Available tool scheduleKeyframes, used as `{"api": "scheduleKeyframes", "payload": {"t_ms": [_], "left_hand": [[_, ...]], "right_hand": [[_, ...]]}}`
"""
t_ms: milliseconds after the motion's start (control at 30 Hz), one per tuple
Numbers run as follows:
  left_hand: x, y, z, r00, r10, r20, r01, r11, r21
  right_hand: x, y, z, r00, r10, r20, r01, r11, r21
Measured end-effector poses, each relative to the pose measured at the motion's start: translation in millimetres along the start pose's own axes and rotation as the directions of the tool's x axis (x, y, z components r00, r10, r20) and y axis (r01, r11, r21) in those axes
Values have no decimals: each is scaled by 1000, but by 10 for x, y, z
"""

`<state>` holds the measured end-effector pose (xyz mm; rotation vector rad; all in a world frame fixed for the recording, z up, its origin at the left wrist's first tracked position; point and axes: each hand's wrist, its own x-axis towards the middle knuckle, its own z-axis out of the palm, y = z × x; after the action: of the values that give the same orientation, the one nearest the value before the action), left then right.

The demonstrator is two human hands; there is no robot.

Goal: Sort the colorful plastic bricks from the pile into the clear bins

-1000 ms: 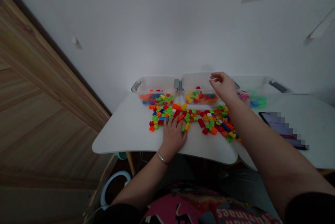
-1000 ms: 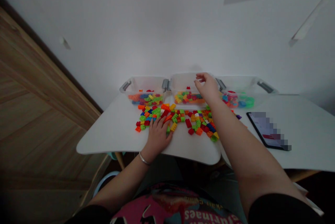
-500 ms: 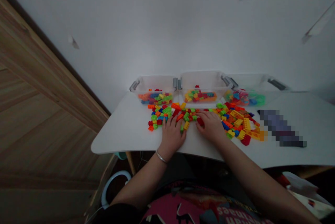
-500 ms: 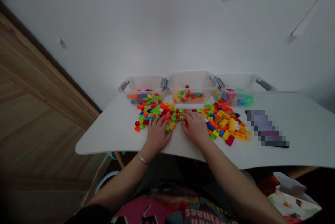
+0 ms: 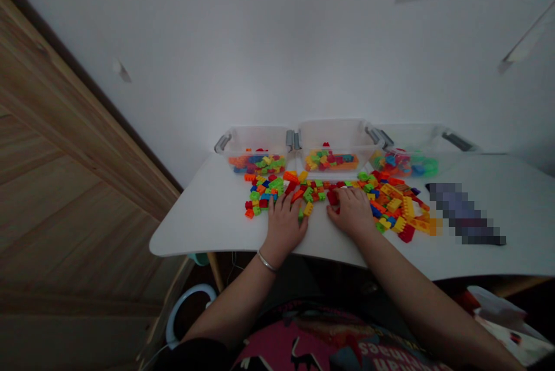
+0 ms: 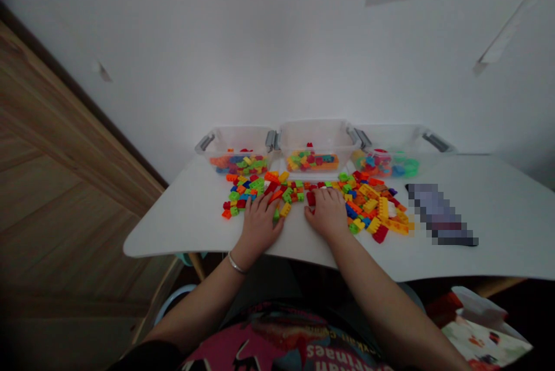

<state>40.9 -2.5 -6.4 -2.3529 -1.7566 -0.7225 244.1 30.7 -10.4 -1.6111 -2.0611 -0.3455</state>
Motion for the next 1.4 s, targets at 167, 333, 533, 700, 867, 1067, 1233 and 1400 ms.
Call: {"api": "scheduleKeyframes", "payload": {"t_ms": [167,333,533,700,867,1067,1233,1400], "left_hand": [[-1,8,-5,1000,-5,7,5,1000,-1],[-5,11,3,1000,-3,1,3,1000,3],[-5,3,12,1000,-8,8,8,1000,3],[0,8,-4,1000,-4,10,4,1000,3],[3,15,-13,1000,-7,7,7,1000,4],[-1,8,-4,1000,-4,12,4,1000,8],[9,16,-17,1000,-3,13,3,1000,5],[8,16,-11,1000,-5,8,5,1000,6]], "right_hand": [[14,7,33,1000,23,-12,-23,1000,-4],[69,-11,32,999,-32,32,31,999,31],[86,-31,20,1000,6,5,-6,1000,10],[54,-10,23,998,49,-26,-49,999,-21],[65,15,51,1000,14,-28,-13,1000,17],[80,40,47,998,50,-42,-45,994,95],[65,58,29,993,72,-96,-50,976,213],[65,109,-6,966,215,-146,-133,891,433]]}}
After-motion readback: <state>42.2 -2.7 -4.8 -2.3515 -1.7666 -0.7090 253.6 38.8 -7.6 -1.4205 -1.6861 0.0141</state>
